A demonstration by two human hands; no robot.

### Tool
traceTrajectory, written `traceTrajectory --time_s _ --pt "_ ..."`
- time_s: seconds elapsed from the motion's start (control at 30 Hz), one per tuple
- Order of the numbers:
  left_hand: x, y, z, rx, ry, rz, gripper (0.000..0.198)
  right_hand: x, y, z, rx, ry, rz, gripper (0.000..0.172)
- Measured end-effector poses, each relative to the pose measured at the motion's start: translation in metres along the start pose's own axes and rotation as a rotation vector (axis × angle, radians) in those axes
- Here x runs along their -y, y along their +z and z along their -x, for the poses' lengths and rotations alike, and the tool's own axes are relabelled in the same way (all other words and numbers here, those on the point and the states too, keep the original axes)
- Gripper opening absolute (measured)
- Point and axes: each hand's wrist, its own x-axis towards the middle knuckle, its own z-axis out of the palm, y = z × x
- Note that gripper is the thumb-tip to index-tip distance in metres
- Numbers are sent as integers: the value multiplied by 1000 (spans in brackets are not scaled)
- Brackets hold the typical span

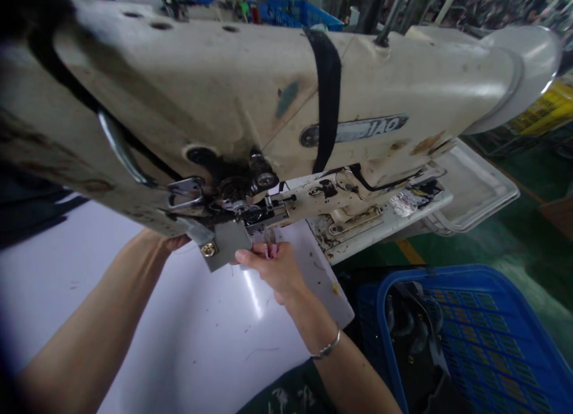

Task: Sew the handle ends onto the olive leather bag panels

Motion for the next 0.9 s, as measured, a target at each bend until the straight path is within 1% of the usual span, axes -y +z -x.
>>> traceTrajectory --time_s 0.1,0.17,0.23,0.3,0.4,0.47,0.57,0.7,0.8,0.9 --pt "-1 -2 1 10 22 -18 25 3 2 -1 -15 15 -66 32" --pt "0 -4 0 49 45 -44 26 4 3 -1 -51 -14 -58 29" --pt "2 -7 -3 108 63 -86 25 3 3 -1 -61 -24 -45 28" --pt "4 -9 -7 163 77 -122 26 2 3 -1 -66 -19 -38 29" --pt "9 -9 -9 199 106 -128 33 -2 7 -3 -112 -5 -77 36" --pt "11 -7 -6 198 92 -124 33 -6 12 -4 -161 1 -127 40" --pt "10 -2 1 186 82 -95 26 -10 19 -7 -219 -27 -173 41" --pt "1 6 8 176 95 -77 34 -13 26 -11 -241 -106 -175 42" --pt "-5 11 7 182 78 -91 37 -14 30 -16 -280 -116 -179 39" --pt "-6 12 -1 200 69 -56 31 -13 34 -21 -303 -117 -172 37"
